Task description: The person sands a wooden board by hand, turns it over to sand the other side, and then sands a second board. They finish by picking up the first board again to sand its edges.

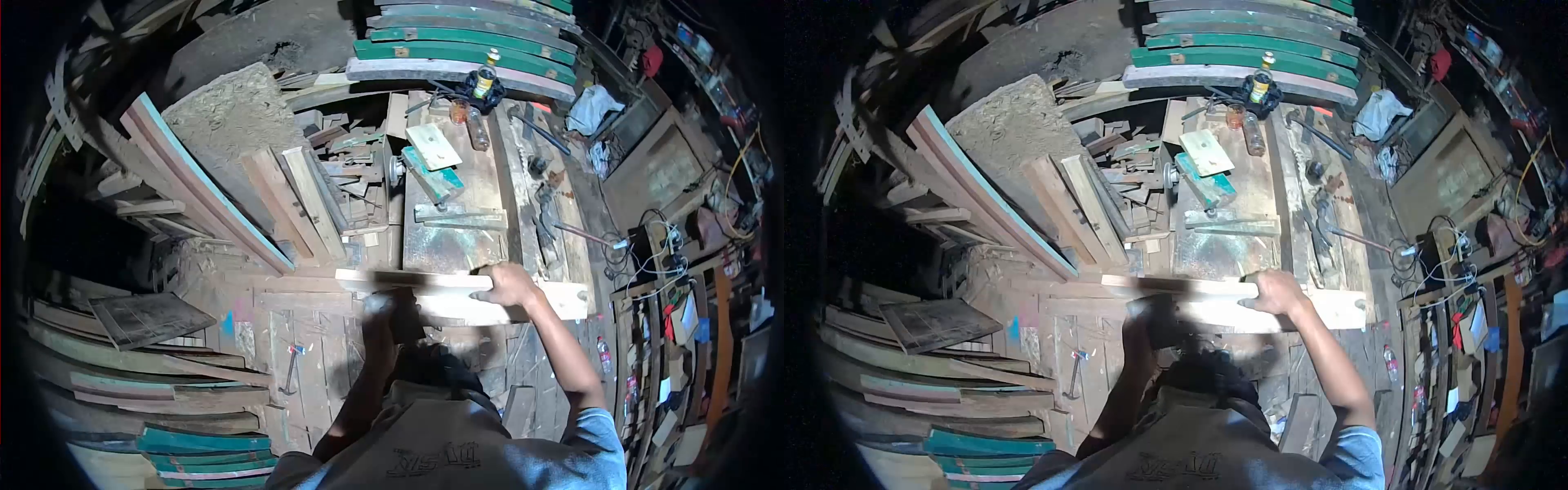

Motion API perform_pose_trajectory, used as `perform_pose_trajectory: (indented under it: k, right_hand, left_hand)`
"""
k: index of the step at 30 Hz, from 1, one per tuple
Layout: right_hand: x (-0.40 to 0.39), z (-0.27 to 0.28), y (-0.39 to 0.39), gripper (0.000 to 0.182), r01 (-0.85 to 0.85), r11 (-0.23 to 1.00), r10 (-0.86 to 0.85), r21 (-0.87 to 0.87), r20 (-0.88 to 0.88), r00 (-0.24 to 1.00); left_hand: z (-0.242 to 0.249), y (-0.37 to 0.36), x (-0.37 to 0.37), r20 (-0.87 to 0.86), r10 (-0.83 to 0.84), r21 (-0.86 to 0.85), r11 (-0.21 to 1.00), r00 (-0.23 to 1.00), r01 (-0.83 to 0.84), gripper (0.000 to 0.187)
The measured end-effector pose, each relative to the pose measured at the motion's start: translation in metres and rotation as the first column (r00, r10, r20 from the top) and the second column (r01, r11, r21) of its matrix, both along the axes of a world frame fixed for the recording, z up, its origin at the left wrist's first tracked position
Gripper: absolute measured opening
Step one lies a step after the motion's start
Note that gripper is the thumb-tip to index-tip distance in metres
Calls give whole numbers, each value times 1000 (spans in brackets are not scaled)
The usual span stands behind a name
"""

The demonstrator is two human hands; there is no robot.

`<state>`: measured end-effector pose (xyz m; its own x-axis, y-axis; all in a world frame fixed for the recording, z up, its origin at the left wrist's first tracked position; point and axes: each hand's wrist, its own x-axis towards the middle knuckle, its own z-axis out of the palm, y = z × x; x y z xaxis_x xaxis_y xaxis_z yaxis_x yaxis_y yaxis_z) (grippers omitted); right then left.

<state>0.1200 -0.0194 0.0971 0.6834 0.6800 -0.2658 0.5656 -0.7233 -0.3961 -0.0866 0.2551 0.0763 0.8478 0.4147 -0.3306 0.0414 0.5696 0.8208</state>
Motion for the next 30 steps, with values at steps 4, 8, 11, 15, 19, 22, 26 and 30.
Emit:
perform_pose_trajectory:
  k: [4,8,11,15,19,22,26,30]
  right_hand:
    - [4,2,4,58,24,1000,-23,4,-129,991]
    - [8,1,2,60,38,999,-36,20,-109,993]
    - [12,7,5,63,48,998,-53,-39,-134,990]
    - [17,-21,-6,66,-77,991,88,112,-104,991]
    - [6,-9,-25,44,-183,958,183,219,20,983]
    - [20,-42,-15,40,-147,966,178,211,-137,974]
    - [26,-21,-20,39,-172,944,192,282,-47,980]
    - [29,-25,-22,40,-204,935,223,289,-31,974]
  left_hand:
    - [-6,12,11,-33,3,-271,963,999,-12,32]
    - [8,3,21,-113,20,93,996,993,-9,24]
    - [22,-15,26,-98,104,518,854,990,-39,23]
    - [42,-45,57,84,247,871,453,965,-192,38]
    - [23,-86,63,-194,-70,980,-46,978,191,39]
    - [16,-120,54,-228,-75,961,-177,971,212,42]
    - [18,-114,58,-189,-30,981,42,981,191,48]
    - [35,-91,59,-315,8,925,-219,949,309,43]
